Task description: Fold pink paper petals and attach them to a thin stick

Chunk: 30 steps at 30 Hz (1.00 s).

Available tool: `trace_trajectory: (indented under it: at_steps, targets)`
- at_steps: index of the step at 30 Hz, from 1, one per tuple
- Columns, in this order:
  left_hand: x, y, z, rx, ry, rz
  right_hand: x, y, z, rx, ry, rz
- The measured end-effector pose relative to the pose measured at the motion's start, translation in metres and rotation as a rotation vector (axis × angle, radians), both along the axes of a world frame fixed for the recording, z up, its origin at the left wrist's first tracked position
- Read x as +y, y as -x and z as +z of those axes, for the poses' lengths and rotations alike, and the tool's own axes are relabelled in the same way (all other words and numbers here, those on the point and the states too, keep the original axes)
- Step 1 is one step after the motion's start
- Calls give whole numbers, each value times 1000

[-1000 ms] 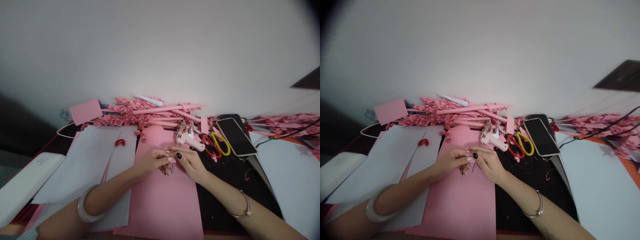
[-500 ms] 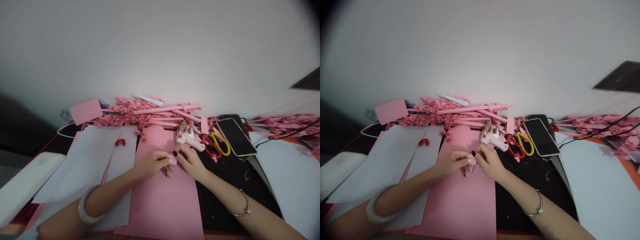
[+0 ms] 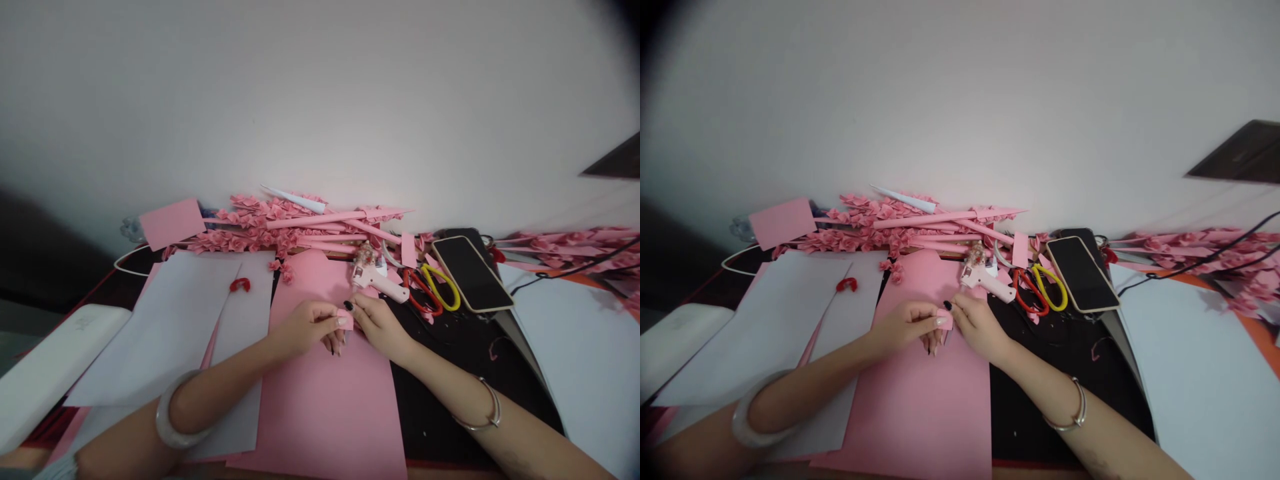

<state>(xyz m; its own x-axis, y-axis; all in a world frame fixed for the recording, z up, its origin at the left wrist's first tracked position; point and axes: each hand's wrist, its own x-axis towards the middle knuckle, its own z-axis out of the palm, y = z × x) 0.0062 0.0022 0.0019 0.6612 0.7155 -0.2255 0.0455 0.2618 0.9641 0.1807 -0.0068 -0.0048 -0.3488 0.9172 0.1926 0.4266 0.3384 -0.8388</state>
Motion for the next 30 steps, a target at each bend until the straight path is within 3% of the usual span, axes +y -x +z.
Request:
trace_trajectory:
  at_steps: [4,17,22,30]
  targets:
    - [1,0,-2,-4,-24,35,1,0,-1,157,123,-91]
    - [-6,-3,2,74,-95,171,-2,13,-4,504,248,-172]
    - [-6,-2,1,102,-122,181,-5,13,-3,468,187,-184]
    - [-3,-1,-5,152,-115,278,-10,3,1,286,50,-75]
